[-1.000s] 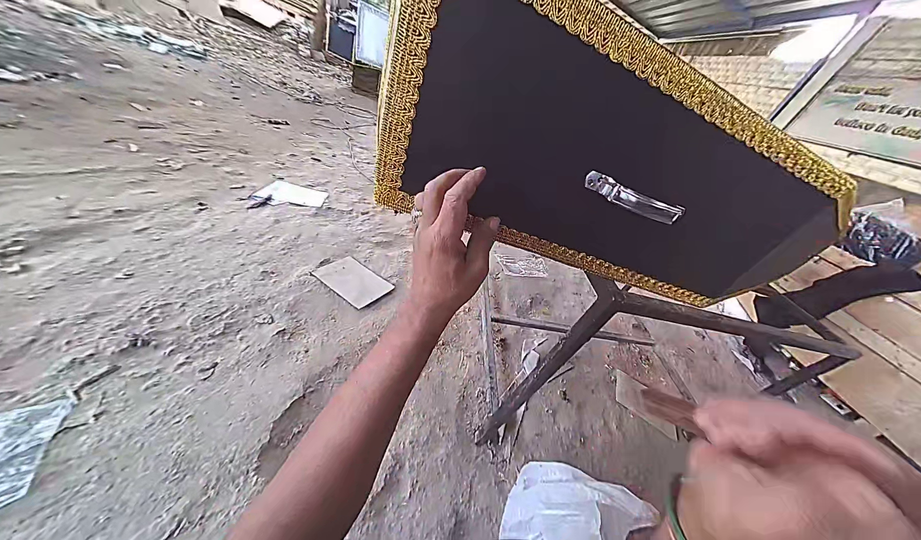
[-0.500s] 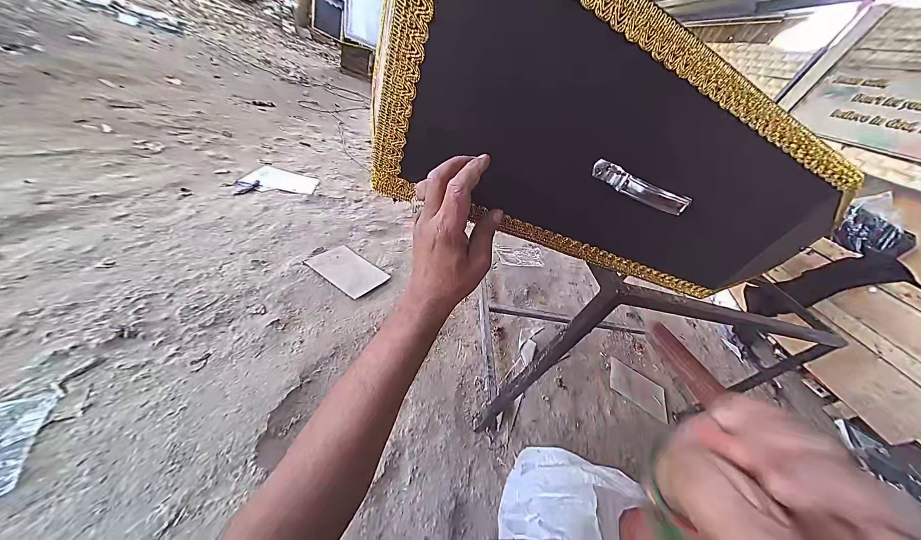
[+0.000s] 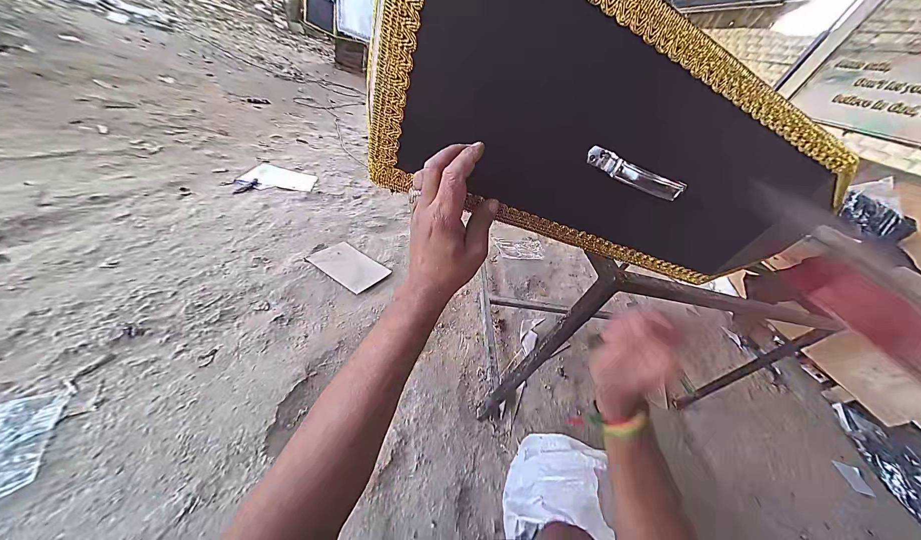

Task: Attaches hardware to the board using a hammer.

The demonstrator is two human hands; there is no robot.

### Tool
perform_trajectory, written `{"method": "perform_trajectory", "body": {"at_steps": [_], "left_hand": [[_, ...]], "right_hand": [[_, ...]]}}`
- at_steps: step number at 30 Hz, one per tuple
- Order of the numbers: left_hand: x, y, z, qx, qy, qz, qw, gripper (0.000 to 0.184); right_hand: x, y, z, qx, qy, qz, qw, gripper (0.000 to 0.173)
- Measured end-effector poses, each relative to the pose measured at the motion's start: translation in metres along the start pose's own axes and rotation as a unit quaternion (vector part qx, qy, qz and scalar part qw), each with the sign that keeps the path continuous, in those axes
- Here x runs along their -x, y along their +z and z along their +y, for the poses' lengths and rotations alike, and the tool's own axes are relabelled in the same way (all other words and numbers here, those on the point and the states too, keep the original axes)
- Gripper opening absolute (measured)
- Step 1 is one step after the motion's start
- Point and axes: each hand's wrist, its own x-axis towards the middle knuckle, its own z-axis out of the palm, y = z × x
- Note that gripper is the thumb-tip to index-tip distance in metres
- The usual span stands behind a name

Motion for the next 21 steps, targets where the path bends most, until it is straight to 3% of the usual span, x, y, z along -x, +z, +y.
{"method": "perform_trajectory", "body": {"at_steps": [2, 3, 5, 7, 9, 11, 12, 13, 15, 16, 18, 21], "left_hand": [[0.001, -0.001, 0.001, -0.001, -0.007, -0.010, 1.000, 0.057], [-0.002, -0.002, -0.001, 0.001, -0.004, -0.011, 1.000, 0.057], [-0.002, -0.001, -0.002, 0.013, -0.008, -0.004, 1.000, 0.056], [0.000, 0.001, -0.003, 0.012, 0.000, 0.001, 1.000, 0.055], [0.000, 0.003, -0.003, 0.000, 0.008, 0.009, 1.000, 0.054], [0.000, 0.003, -0.002, -0.010, 0.009, 0.008, 1.000, 0.054], [0.000, 0.002, -0.001, -0.010, 0.006, 0.004, 1.000, 0.055], [-0.001, 0.001, 0.000, -0.007, 0.000, 0.001, 1.000, 0.056], [-0.001, -0.002, 0.002, 0.004, -0.014, -0.011, 1.000, 0.058], [-0.002, -0.004, 0.001, 0.011, -0.015, -0.016, 1.000, 0.058], [-0.006, -0.007, -0.001, 0.024, -0.025, -0.016, 0.999, 0.058], [-0.003, -0.007, -0.003, 0.032, -0.020, -0.026, 0.999, 0.058]], "right_hand": [[-0.008, 0.023, 0.007, 0.224, 0.096, -0.081, 0.966, 0.036], [-0.016, 0.025, -0.001, 0.246, 0.126, -0.099, 0.956, 0.040], [-0.028, 0.005, -0.024, 0.171, 0.117, -0.065, 0.976, 0.037], [-0.031, -0.025, -0.050, 0.020, 0.037, 0.006, 0.999, 0.028], [-0.035, -0.048, -0.059, -0.140, -0.070, 0.029, 0.987, 0.026], [-0.024, -0.035, -0.047, -0.229, -0.091, 0.048, 0.968, 0.027], [-0.012, -0.015, -0.032, -0.173, -0.056, 0.047, 0.982, 0.029], [-0.003, 0.007, -0.018, -0.034, 0.002, 0.027, 0.999, 0.030], [0.002, 0.037, -0.004, 0.191, 0.143, -0.095, 0.966, 0.035], [0.003, 0.044, -0.004, 0.230, 0.173, -0.118, 0.950, 0.037], [0.001, 0.044, -0.007, 0.200, 0.154, -0.088, 0.964, 0.037], [-0.002, 0.022, -0.033, 0.035, 0.063, 0.035, 0.997, 0.032]]}}
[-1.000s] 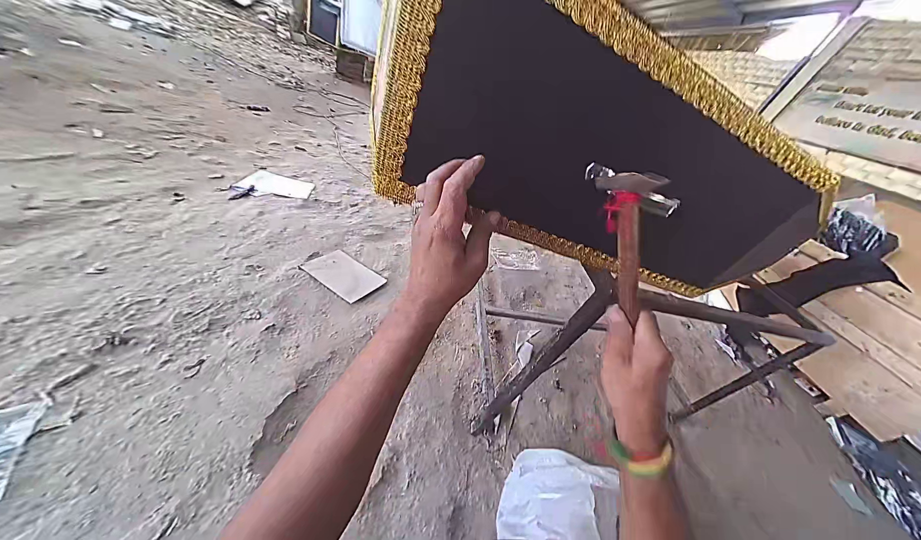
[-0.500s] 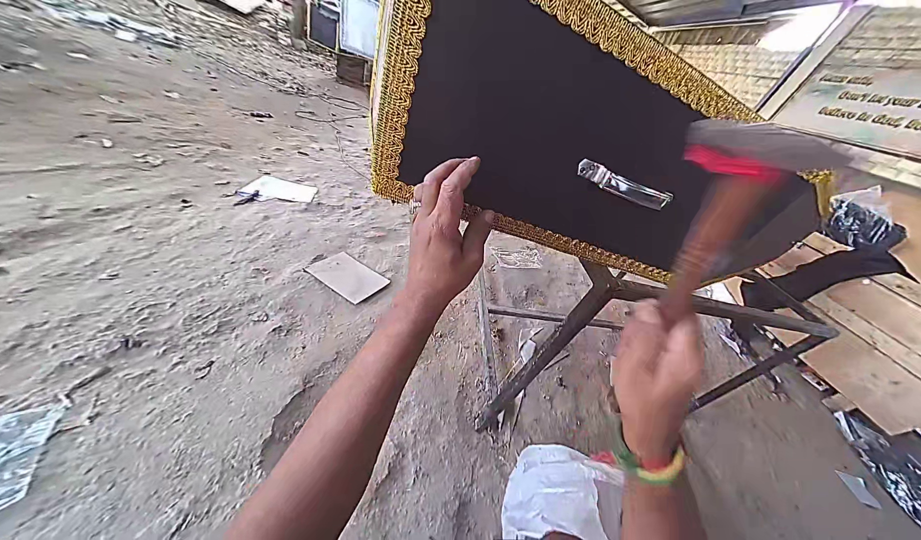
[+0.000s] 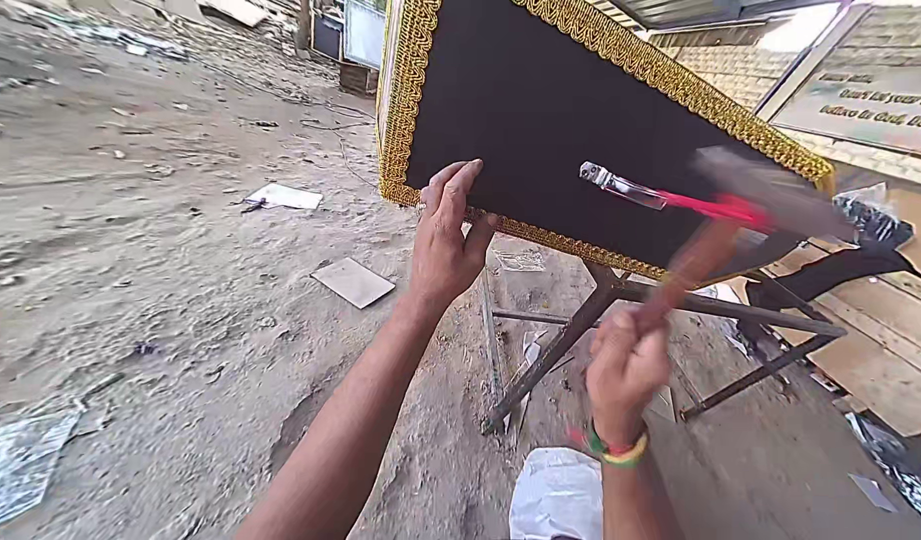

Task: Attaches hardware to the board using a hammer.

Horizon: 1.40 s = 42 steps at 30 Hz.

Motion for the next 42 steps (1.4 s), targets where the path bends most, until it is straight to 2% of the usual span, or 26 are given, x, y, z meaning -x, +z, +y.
{"method": "perform_trajectory", "body": {"at_steps": [2, 4, 6, 8, 9, 11, 14, 16, 18, 19, 20, 22, 23, 25, 27, 29, 30, 31, 33, 34, 35, 37, 40, 42], "left_hand": [[-0.001, 0.001, -0.002, -0.001, 0.016, 0.003, 1.000, 0.057], [0.000, 0.000, -0.004, -0.006, 0.026, -0.001, 1.000, 0.058], [-0.001, -0.001, -0.004, -0.003, 0.026, -0.007, 1.000, 0.059], [-0.001, -0.003, -0.002, 0.001, 0.016, -0.012, 1.000, 0.059], [-0.002, -0.005, -0.003, 0.002, 0.014, -0.016, 1.000, 0.059], [-0.003, -0.005, -0.002, 0.002, 0.009, -0.009, 1.000, 0.058], [-0.002, -0.003, -0.002, 0.002, 0.019, -0.012, 1.000, 0.056], [-0.001, -0.003, -0.003, 0.009, 0.025, -0.008, 1.000, 0.055], [-0.001, -0.004, -0.004, 0.008, 0.026, -0.012, 1.000, 0.056], [-0.001, -0.004, -0.003, 0.006, 0.023, -0.015, 1.000, 0.057], [-0.001, -0.004, -0.003, 0.005, 0.018, -0.018, 1.000, 0.058], [0.000, -0.005, 0.000, 0.007, 0.005, -0.030, 1.000, 0.059], [-0.002, -0.008, -0.001, 0.009, 0.004, -0.036, 0.999, 0.059], [-0.005, -0.010, 0.000, 0.015, 0.000, -0.031, 0.999, 0.057], [-0.001, -0.009, 0.001, 0.015, 0.003, -0.039, 0.999, 0.055], [-0.003, -0.008, 0.002, 0.011, 0.004, -0.035, 0.999, 0.055], [-0.003, -0.008, 0.002, 0.010, 0.001, -0.036, 0.999, 0.056], [-0.003, -0.007, 0.002, 0.006, 0.000, -0.035, 0.999, 0.057], [-0.001, -0.006, 0.002, -0.001, 0.001, -0.037, 0.999, 0.058], [-0.001, -0.006, 0.003, -0.004, 0.001, -0.038, 0.999, 0.058], [-0.001, -0.007, 0.004, -0.005, -0.001, -0.043, 0.999, 0.057], [-0.009, -0.009, 0.007, -0.006, -0.005, -0.043, 0.999, 0.057], [0.001, -0.007, 0.012, 0.015, -0.030, -0.041, 0.999, 0.053], [0.005, -0.002, 0.016, 0.041, -0.039, 0.007, 0.998, 0.044]], "right_hand": [[-0.011, -0.010, -0.019, -0.110, -0.082, 0.070, 0.988, 0.027], [-0.011, 0.002, -0.015, -0.170, -0.096, 0.093, 0.976, 0.027], [0.008, 0.028, 0.010, -0.040, -0.002, 0.010, 0.999, 0.030], [0.018, 0.047, 0.022, 0.110, 0.132, -0.109, 0.979, 0.031], [0.020, 0.051, 0.022, 0.130, 0.161, -0.128, 0.970, 0.032], [0.017, 0.046, 0.018, 0.107, 0.137, -0.105, 0.979, 0.032], [0.004, 0.024, -0.007, -0.047, 0.051, 0.001, 0.998, 0.029], [-0.006, 0.010, -0.023, -0.146, -0.051, 0.075, 0.985, 0.025], [-0.003, 0.019, -0.016, -0.182, -0.082, 0.103, 0.974, 0.026], [0.007, 0.031, -0.004, -0.122, -0.042, 0.077, 0.989, 0.027], [0.015, 0.044, 0.008, -0.032, 0.033, 0.023, 0.999, 0.028], [0.016, 0.052, 0.014, 0.120, 0.177, -0.114, 0.970, 0.034], [0.013, 0.050, 0.009, 0.144, 0.192, -0.133, 0.962, 0.035], [0.003, 0.035, -0.001, 0.115, 0.139, -0.091, 0.979, 0.033], [0.002, 0.019, -0.014, -0.011, 0.056, 0.007, 0.998, 0.030], [-0.005, 0.012, -0.022, -0.128, -0.048, 0.094, 0.986, 0.026], [-0.006, 0.014, -0.020, -0.163, -0.073, 0.111, 0.978, 0.024], [-0.002, 0.021, -0.011, -0.155, -0.061, 0.098, 0.981, 0.025], [0.012, 0.038, 0.009, 0.013, 0.061, -0.018, 0.998, 0.031], [0.010, 0.042, 0.014, 0.102, 0.149, -0.099, 0.979, 0.033], [0.007, 0.040, 0.014, 0.161, 0.201, -0.153, 0.954, 0.037], [-0.003, 0.026, 0.006, 0.176, 0.194, -0.155, 0.953, 0.038], [0.015, -0.006, 0.005, 0.122, 0.110, -0.087, 0.983, 0.035], [0.036, -0.024, 0.007, 0.074, 0.064, -0.063, 0.993, 0.038]]}}
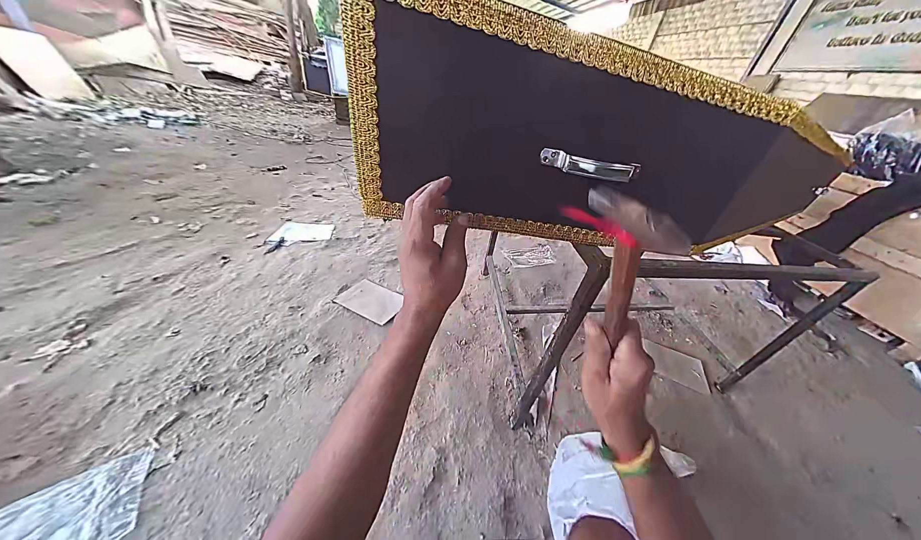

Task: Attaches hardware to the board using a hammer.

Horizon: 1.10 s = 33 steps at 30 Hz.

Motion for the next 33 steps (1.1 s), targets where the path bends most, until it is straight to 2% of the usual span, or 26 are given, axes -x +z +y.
{"method": "perform_trajectory", "body": {"at_steps": [3, 6, 8, 9, 12, 14, 16, 19, 22, 25, 27, 28, 29, 30, 31, 33], "left_hand": [[0.013, 0.019, 0.007, 0.017, 0.034, 0.065, 0.997, 0.027], [0.039, 0.051, 0.013, 0.049, 0.090, 0.009, 0.995, 0.019], [0.063, 0.075, 0.016, 0.074, 0.140, -0.092, 0.983, 0.018], [0.077, 0.085, 0.019, 0.072, 0.166, -0.162, 0.970, 0.019], [0.118, 0.117, 0.026, 0.035, 0.212, -0.398, 0.892, 0.024], [0.156, 0.140, 0.025, 0.047, 0.180, -0.531, 0.826, 0.028], [0.197, 0.161, 0.023, 0.080, 0.137, -0.599, 0.785, 0.028], [0.256, 0.183, 0.025, 0.152, 0.074, -0.647, 0.743, 0.025], [0.308, 0.205, 0.046, 0.195, 0.051, -0.681, 0.704, 0.023], [0.346, 0.238, 0.071, 0.265, 0.043, -0.674, 0.689, 0.024], [0.364, 0.261, 0.088, 0.239, 0.046, -0.693, 0.679, 0.025], [0.365, 0.270, 0.099, 0.172, 0.043, -0.736, 0.654, 0.025], [0.353, 0.279, 0.114, 0.067, 0.021, -0.809, 0.584, 0.028], [0.336, 0.291, 0.136, -0.062, -0.042, -0.881, 0.468, 0.031], [0.341, 0.300, 0.139, -0.151, -0.092, -0.894, 0.412, 0.032], [0.372, 0.292, 0.119, -0.253, -0.148, -0.864, 0.410, 0.035]], "right_hand": [[0.049, -0.034, 0.011, -0.041, -0.009, -0.021, 0.999, 0.039], [0.095, -0.063, 0.020, -0.074, 0.038, -0.033, 0.996, 0.029], [0.111, -0.076, 0.032, -0.089, 0.076, -0.042, 0.992, 0.022], [0.114, -0.081, 0.036, -0.079, 0.089, -0.052, 0.992, 0.024], [0.113, -0.094, 0.044, -0.041, 0.099, -0.106, 0.989, 0.034], [0.113, -0.106, 0.040, -0.022, 0.086, -0.198, 0.976, 0.030], [0.108, -0.117, 0.039, -0.017, 0.045, -0.324, 0.945, 0.020], [0.106, -0.124, 0.043, 0.000, 0.000, -0.427, 0.904, 0.016], [0.108, -0.136, 0.055, 0.017, -0.029, -0.448, 0.893, 0.021], [0.109, -0.144, 0.067, 0.037, -0.047, -0.468, 0.882, 0.023], [0.109, -0.147, 0.075, 0.043, -0.049, -0.466, 0.883, 0.025], [0.108, -0.149, 0.078, 0.040, -0.045, -0.464, 0.884, 0.025], [0.108, -0.150, 0.082, 0.036, -0.039, -0.463, 0.885, 0.025], [0.109, -0.152, 0.085, 0.029, -0.032, -0.464, 0.885, 0.024], [0.110, -0.155, 0.088, 0.024, -0.025, -0.466, 0.884, 0.023], [0.110, -0.158, 0.094, 0.014, -0.004, -0.472, 0.881, 0.023]]}}
